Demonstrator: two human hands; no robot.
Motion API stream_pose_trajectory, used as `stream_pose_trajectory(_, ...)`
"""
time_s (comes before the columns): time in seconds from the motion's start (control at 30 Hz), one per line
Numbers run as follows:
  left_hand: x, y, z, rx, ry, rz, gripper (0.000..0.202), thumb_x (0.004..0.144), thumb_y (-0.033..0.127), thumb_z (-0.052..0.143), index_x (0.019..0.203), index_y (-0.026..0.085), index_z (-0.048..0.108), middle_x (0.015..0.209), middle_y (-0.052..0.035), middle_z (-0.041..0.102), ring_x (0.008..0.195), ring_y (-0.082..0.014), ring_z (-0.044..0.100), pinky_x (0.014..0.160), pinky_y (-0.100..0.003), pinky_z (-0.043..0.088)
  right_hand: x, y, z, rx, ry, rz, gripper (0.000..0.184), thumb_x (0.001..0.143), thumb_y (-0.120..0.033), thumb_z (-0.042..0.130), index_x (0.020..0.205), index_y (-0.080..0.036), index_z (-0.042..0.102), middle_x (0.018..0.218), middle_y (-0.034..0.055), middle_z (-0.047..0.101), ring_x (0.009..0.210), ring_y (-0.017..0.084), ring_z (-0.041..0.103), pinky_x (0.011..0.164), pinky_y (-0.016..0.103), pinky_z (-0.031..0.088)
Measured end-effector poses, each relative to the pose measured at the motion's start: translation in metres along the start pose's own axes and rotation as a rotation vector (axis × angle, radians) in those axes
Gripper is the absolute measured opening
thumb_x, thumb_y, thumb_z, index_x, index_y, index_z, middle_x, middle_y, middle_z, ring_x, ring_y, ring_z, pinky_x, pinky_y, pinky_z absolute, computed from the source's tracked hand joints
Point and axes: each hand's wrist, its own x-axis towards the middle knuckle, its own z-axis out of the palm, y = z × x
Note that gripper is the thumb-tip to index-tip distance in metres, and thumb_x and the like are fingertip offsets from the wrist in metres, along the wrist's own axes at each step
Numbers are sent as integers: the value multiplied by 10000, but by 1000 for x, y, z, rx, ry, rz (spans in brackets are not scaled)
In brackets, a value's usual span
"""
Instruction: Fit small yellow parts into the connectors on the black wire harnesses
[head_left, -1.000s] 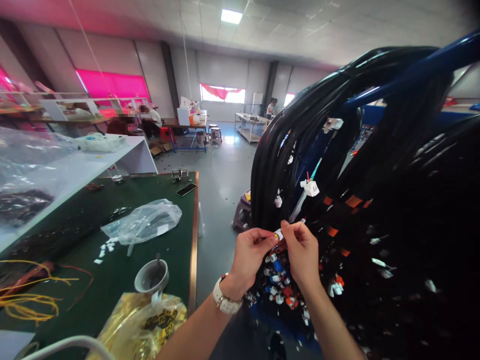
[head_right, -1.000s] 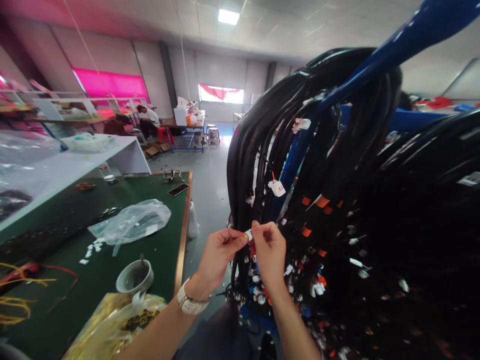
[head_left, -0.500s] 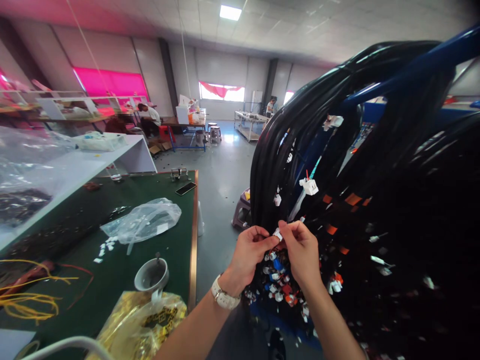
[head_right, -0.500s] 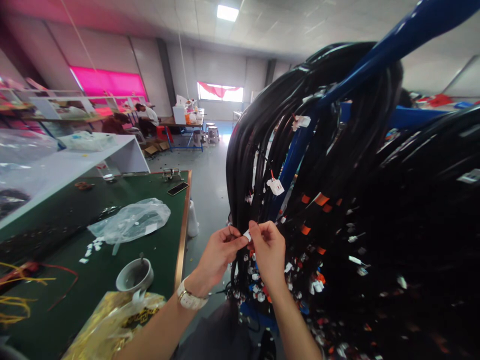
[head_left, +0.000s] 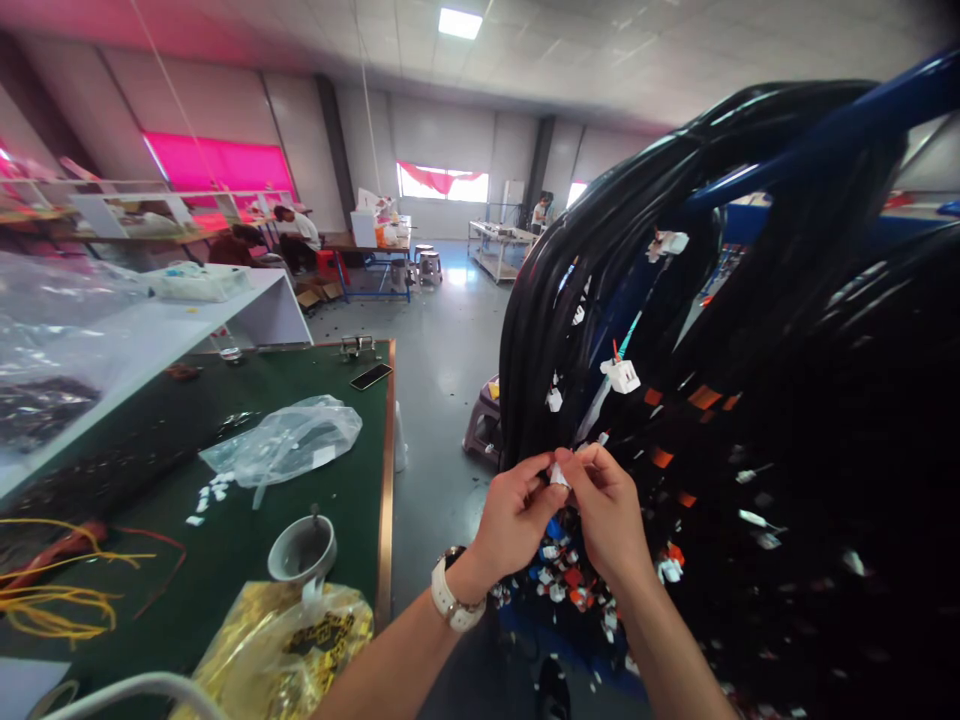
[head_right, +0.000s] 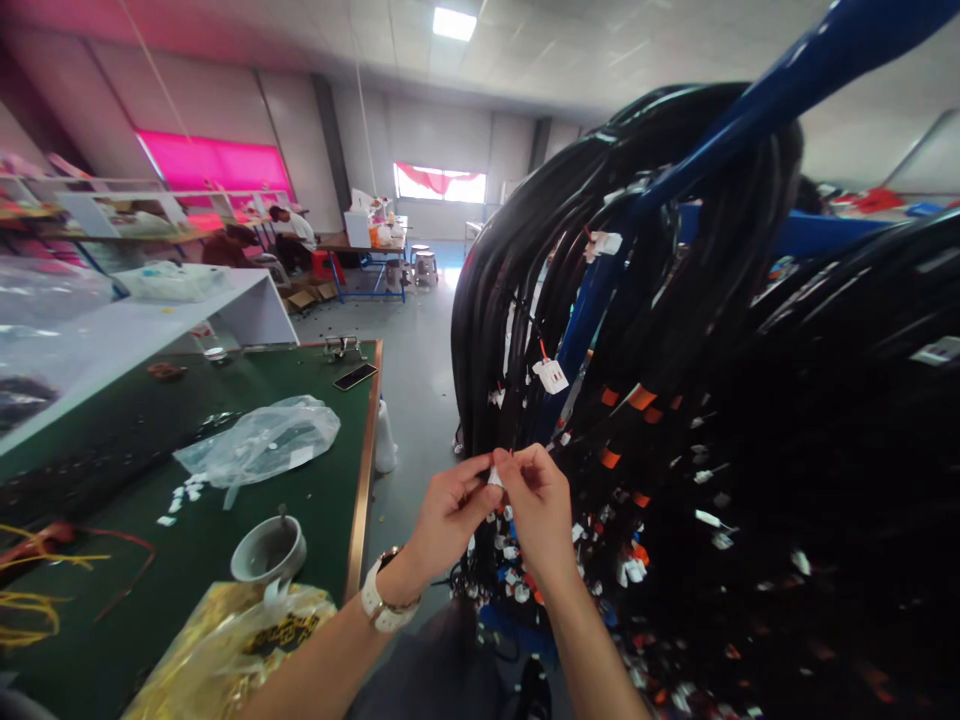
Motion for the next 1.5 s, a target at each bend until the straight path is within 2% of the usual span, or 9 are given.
stream_pose_trajectory(0.17, -4, -3, 3, 40, 76, 18, 456, 864, 467, 585, 1137, 113, 673, 584, 25, 494, 536, -97, 379, 533, -227, 338, -1, -2, 1, -12, -16, -29, 376, 747, -455, 741, 606, -201, 502, 562, -60, 471, 531, 90, 408, 490, 204, 370)
stream_pose_trajectory(0.4, 2, 10, -6, -251, -28, -112, 492, 786, 489, 687, 1109, 118, 699, 625, 10, 565, 531, -78, 426, 522, -213, 347, 6, -9, -11, -190, -103, -2, 381, 797, -567, 637, 692, -204, 592, 599, -14, 571, 534, 143, 532, 499, 273, 475)
stream_pose_trajectory(0.5, 2, 11, -6, -417, -28, -228, 532, 760, 473, 725, 1148, 113, 667, 534, 86, 374, 442, -33, 230, 427, -202, 178, 19, -18, -16, -303, 38, -157, 349, 783, -519, 676, 922, -202, 635, 799, 24, 668, 638, 164, 613, 592, 306, 529)
stream_pose_trajectory(0.6, 0, 10, -6, -557, 15, -325, 603, 718, 424, 780, 1209, 117, 611, 534, 118, 283, 430, -21, 167, 413, -192, 122, 34, -32, -15, -278, 213, -357, 559, 698, -392, 786, 1170, -238, 529, 1008, 49, 677, 694, 165, 651, 609, 312, 547)
stream_pose_trajectory(0.77, 1, 11, -13, -851, 84, -467, 367, 744, 267, 748, 1055, 129, 609, 522, 118, 264, 411, -19, 182, 395, -157, 98, 45, -59, -11, -332, 167, -548, 486, 740, -261, 745, 1186, -245, 553, 850, 3, 669, 715, 161, 654, 616, 293, 537)
stream_pose_trajectory(0.9, 5, 19, -18, -1061, 221, -580, 118, 754, 87, 559, 861, 135, 568, 544, 69, 340, 429, -44, 308, 389, -142, 180, 44, -74, -9, -434, 170, -636, 321, 768, -248, 715, 1077, -238, 628, 756, -25, 627, 632, 129, 598, 581, 265, 515)
stream_pose_trajectory(1.23, 9, 30, -7, -1120, 317, -612, 346, 626, -172, 388, 733, 99, 575, 715, -40, 550, 637, -74, 562, 589, -143, 488, 77, -68, -22, -701, 99, -446, 357, 700, -405, 747, 989, -198, 719, 640, -27, 587, 567, 141, 537, 558, 305, 442)
stream_pose_trajectory(1.37, 10, 31, -9, -1106, 330, -604, 307, 731, -158, 432, 792, 67, 632, 769, -78, 622, 694, -92, 641, 698, -164, 559, 65, -71, -20, -681, 131, -571, 261, 746, -381, 721, 941, -208, 715, 811, 32, 677, 668, 173, 620, 575, 310, 507)
stream_pose_trajectory(1.5, 13, 35, -10, -1098, 329, -569, 199, 831, -75, 493, 873, 21, 662, 846, -140, 671, 733, -120, 686, 678, -163, 578, 41, -82, -10, -585, 174, -774, 339, 835, -273, 654, 1171, -236, 633, 1030, 62, 698, 835, 192, 672, 675, 325, 578)
